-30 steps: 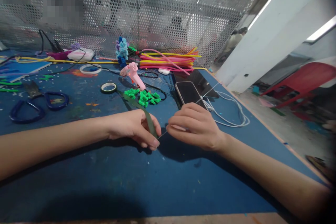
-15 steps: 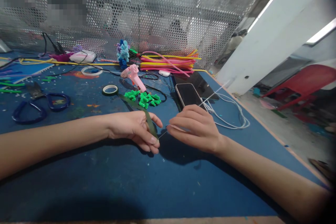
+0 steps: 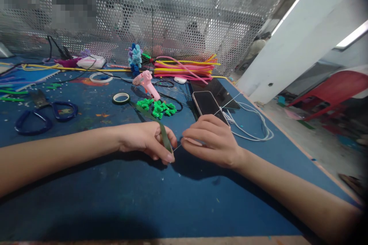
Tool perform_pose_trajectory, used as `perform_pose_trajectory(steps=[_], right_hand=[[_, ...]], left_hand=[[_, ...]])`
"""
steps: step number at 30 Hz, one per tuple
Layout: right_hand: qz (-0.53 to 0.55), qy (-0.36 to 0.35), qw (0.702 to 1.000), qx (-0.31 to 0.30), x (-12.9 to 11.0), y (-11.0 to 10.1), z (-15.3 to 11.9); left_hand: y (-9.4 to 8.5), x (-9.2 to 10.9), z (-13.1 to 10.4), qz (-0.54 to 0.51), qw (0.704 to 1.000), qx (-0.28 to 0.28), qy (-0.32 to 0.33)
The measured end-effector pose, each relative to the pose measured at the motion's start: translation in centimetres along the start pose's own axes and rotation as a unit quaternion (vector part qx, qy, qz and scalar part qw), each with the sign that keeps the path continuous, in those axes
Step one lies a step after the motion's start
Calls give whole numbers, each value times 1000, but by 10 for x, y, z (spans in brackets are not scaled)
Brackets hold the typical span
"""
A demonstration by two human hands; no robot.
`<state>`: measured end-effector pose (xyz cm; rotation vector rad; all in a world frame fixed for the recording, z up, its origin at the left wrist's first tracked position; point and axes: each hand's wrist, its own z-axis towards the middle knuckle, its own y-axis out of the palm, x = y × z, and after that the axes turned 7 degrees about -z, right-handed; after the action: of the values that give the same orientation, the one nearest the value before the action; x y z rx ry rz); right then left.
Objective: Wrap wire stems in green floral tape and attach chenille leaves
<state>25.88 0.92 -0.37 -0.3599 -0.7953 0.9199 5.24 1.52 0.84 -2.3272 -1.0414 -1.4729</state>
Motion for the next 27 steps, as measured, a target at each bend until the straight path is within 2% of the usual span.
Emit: perform_pose_trajectory(steps=[4, 10, 15, 20, 27], right_hand=[[6, 4, 1000, 4, -1, 0, 1], [5, 8, 1000, 19, -2, 0, 4], [-55, 18, 997, 48, -5, -2, 4], [-111, 101, 981, 125, -5, -2, -4], [-80, 180, 973, 124, -7, 1, -8]], left_hand=[[-1, -3, 2, -23, 1000, 10, 0], [-2, -3, 1, -42, 999, -8, -12], [-1, -1, -2, -57, 998, -9, -25], [1, 0, -2, -95, 995, 18, -17], [2, -2, 3, -159, 985, 57, 30]])
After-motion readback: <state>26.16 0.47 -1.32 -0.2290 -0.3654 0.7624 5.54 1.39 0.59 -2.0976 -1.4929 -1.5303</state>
